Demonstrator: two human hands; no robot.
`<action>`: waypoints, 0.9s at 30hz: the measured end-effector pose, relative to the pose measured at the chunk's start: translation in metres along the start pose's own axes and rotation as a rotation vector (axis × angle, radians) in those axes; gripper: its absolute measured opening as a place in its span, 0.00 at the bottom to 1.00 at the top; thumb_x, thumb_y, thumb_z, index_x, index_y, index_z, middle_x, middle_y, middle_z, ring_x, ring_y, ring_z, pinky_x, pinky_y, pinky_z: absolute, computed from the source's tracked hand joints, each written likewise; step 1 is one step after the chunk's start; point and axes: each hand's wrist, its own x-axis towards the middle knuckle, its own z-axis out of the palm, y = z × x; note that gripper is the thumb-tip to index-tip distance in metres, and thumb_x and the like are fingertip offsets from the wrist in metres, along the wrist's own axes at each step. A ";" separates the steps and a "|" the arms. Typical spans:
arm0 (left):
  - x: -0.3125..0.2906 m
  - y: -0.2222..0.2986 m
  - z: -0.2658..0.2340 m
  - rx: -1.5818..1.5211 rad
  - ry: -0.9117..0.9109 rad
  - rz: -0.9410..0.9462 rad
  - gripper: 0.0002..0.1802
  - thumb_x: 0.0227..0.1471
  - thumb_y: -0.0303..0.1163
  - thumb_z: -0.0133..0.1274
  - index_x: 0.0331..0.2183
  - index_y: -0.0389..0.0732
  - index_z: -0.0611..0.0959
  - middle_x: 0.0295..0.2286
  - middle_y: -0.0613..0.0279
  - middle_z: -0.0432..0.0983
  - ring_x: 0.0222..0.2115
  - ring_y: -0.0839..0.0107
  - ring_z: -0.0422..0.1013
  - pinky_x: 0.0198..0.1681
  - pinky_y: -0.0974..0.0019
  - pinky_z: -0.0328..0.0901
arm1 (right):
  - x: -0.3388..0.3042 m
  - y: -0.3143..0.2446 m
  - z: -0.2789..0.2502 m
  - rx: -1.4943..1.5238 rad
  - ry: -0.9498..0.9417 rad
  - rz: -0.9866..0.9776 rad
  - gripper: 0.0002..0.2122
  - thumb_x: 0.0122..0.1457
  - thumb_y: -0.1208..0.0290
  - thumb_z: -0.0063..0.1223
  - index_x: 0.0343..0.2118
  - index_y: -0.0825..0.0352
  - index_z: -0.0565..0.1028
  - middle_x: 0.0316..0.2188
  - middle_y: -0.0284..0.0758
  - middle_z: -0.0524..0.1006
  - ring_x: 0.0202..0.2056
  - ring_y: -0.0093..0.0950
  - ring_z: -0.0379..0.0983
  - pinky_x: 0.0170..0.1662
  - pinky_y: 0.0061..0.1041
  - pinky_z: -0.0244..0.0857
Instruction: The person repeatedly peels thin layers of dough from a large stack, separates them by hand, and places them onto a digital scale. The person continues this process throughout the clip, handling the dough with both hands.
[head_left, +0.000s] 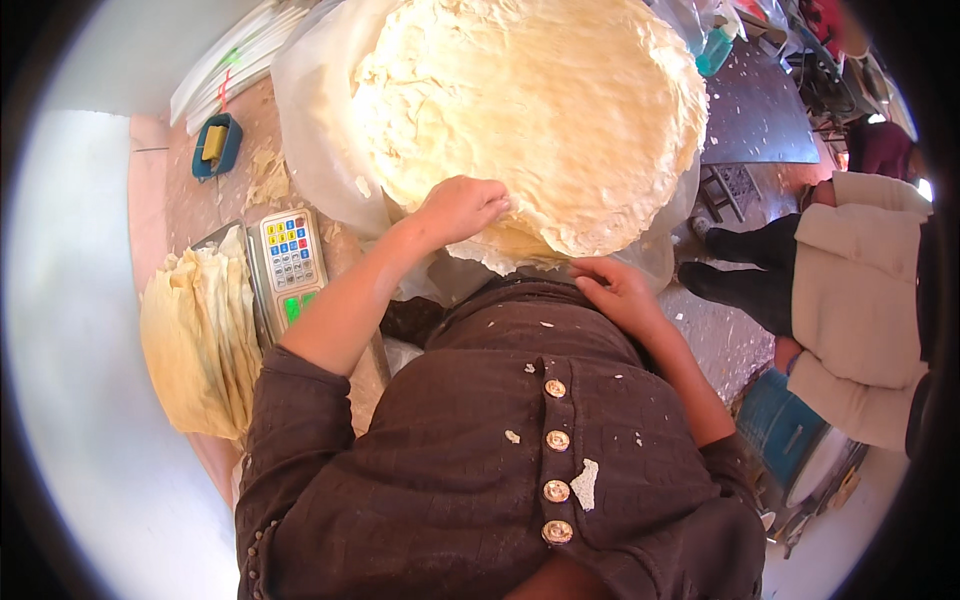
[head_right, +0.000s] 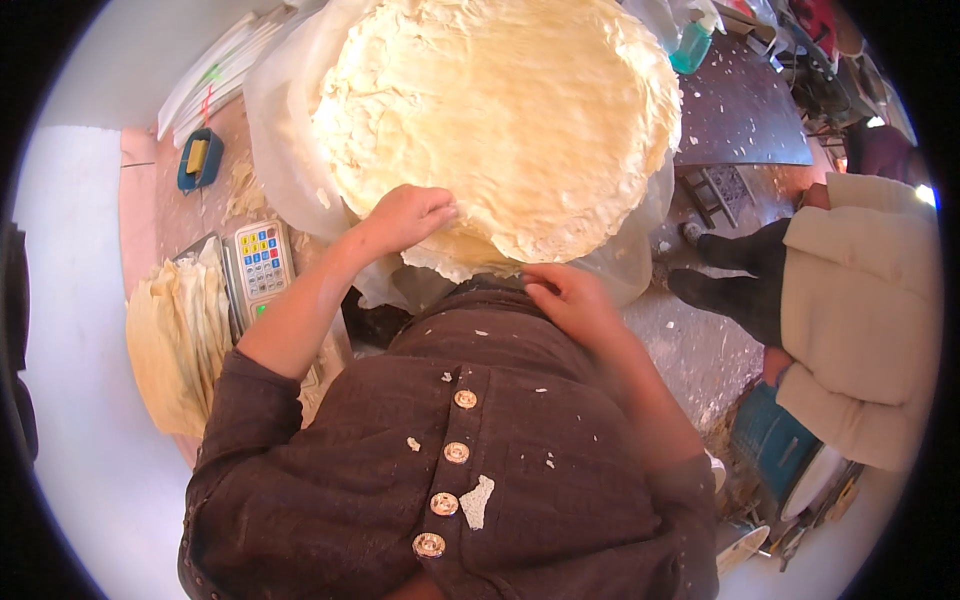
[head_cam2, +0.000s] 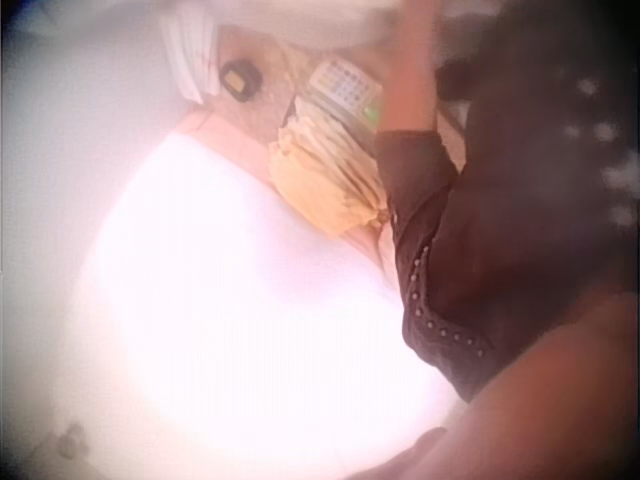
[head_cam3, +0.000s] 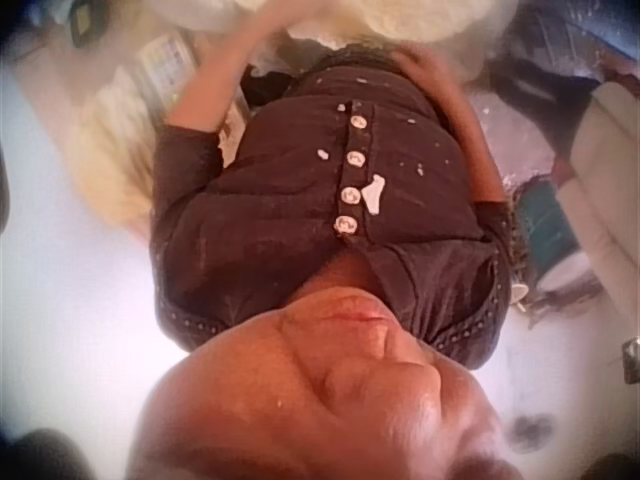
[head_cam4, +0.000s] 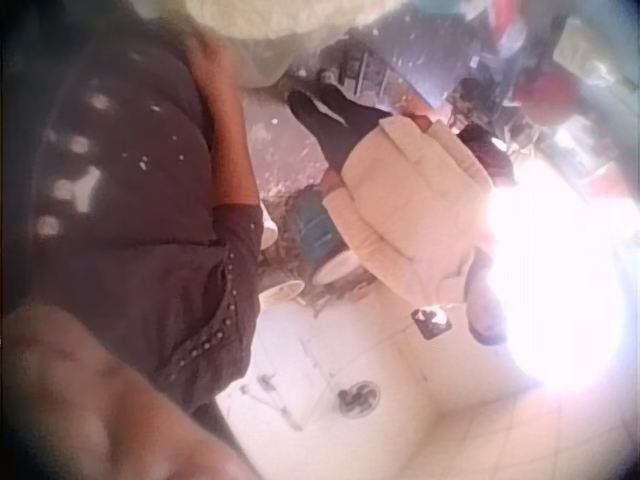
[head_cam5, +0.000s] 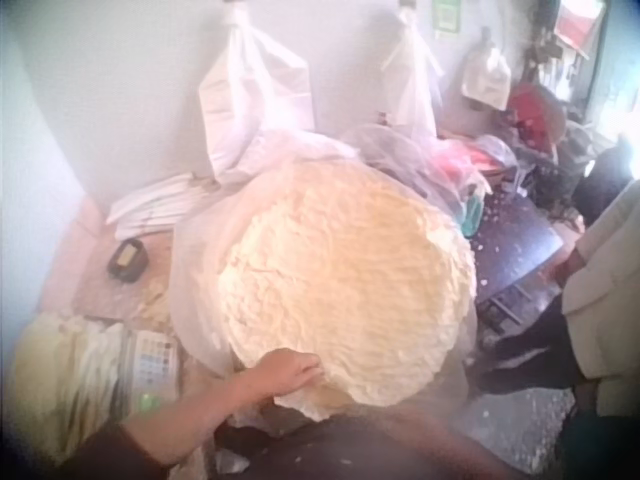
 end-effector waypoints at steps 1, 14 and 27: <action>0.005 0.003 -0.002 0.031 -0.011 -0.002 0.13 0.52 0.39 0.47 0.24 0.40 0.76 0.20 0.54 0.72 0.24 0.55 0.69 0.29 0.56 0.63 | 0.004 -0.010 0.003 0.051 -0.027 -0.056 0.16 0.55 0.73 0.51 0.47 0.71 0.71 0.42 0.39 0.76 0.39 0.27 0.74 0.43 0.24 0.67; 0.047 0.002 -0.041 -0.250 0.056 -0.110 0.14 0.51 0.38 0.50 0.27 0.36 0.78 0.18 0.64 0.70 0.21 0.74 0.65 0.28 0.67 0.62 | 0.067 -0.018 0.042 -0.495 -0.146 -0.309 0.25 0.52 0.66 0.53 0.53 0.68 0.65 0.52 0.44 0.68 0.37 0.36 0.75 0.41 0.31 0.68; 0.017 -0.030 -0.023 -0.380 -0.229 -0.255 0.14 0.52 0.39 0.51 0.32 0.36 0.78 0.25 0.68 0.72 0.27 0.79 0.64 0.32 0.72 0.61 | 0.039 0.027 0.013 0.487 0.309 0.285 0.13 0.59 0.65 0.49 0.40 0.70 0.73 0.31 0.35 0.78 0.26 0.19 0.72 0.30 0.19 0.68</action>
